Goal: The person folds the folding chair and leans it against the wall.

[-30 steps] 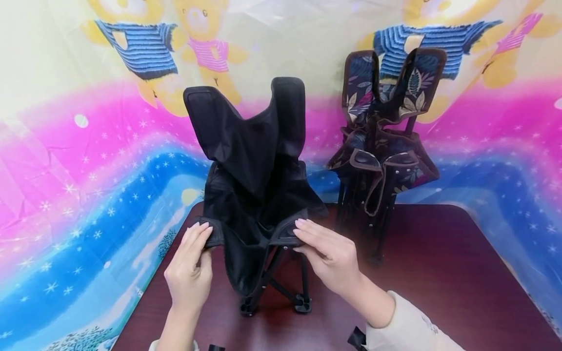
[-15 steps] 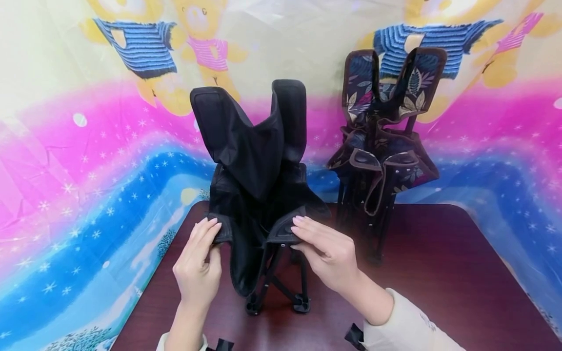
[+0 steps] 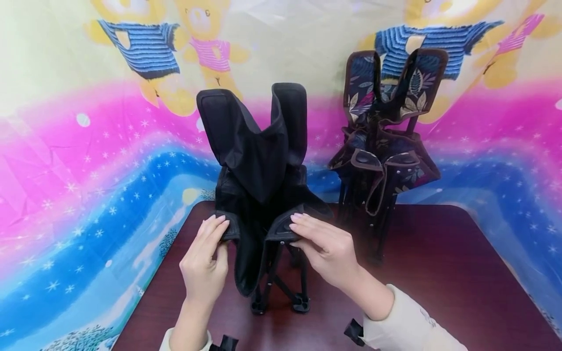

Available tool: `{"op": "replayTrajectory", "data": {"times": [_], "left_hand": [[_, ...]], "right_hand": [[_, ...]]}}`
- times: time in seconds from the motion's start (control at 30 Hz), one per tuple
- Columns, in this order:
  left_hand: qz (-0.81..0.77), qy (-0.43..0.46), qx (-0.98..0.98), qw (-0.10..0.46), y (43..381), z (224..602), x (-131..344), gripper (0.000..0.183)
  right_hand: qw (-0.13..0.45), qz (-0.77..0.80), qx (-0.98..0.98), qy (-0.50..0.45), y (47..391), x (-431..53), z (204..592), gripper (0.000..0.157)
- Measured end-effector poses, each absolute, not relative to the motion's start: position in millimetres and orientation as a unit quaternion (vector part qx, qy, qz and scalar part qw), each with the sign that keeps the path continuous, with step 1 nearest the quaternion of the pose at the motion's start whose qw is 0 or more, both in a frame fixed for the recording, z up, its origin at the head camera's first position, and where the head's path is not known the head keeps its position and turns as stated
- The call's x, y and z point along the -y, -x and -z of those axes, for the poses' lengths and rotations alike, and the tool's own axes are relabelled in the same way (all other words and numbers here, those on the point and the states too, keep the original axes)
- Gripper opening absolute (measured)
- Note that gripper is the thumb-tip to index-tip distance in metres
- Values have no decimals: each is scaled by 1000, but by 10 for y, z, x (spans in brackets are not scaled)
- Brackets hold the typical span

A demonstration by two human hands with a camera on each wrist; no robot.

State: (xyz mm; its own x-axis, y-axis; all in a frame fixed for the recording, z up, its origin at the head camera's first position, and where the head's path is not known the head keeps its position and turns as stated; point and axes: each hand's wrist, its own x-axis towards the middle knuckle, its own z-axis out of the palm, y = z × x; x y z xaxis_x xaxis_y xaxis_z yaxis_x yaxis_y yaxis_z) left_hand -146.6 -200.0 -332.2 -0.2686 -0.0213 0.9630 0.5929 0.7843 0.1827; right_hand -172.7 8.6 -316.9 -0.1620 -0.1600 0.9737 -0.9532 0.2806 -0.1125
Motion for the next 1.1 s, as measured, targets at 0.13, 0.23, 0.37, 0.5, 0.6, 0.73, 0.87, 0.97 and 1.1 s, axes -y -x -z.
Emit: {"op": "replayTrajectory", "data": {"times": [0.13, 0.23, 0.37, 0.5, 0.6, 0.73, 0.87, 0.97, 1.1], "left_hand": [[269, 192, 750, 573, 1464, 3306, 1980, 22], [270, 195, 750, 571, 1464, 3293, 1979, 21], [273, 198, 753, 565, 1461, 3288, 1968, 21], [278, 201, 751, 564, 1452, 3281, 1952, 21], [281, 208, 747, 566, 1450, 3265, 1941, 22], [283, 217, 743, 567, 1447, 3248, 1921, 22], [289, 223, 745, 558, 1436, 3233, 1906, 21], [299, 225, 747, 550, 1425, 3224, 1898, 18], [311, 222, 749, 541, 1407, 3209, 1889, 24]], "right_hand": [[473, -414, 641, -441, 1731, -93, 3155, 20], [468, -419, 639, -444, 1737, -82, 3146, 20], [463, -424, 639, -444, 1737, -70, 3139, 21], [460, -429, 637, -446, 1734, -60, 3133, 21], [460, -431, 635, -447, 1737, -52, 3127, 21], [459, -437, 631, -447, 1738, -47, 3126, 20], [458, -443, 628, -448, 1739, -37, 3129, 19], [458, -443, 628, -447, 1735, -26, 3128, 20], [458, -442, 627, -448, 1726, -14, 3115, 20]]}}
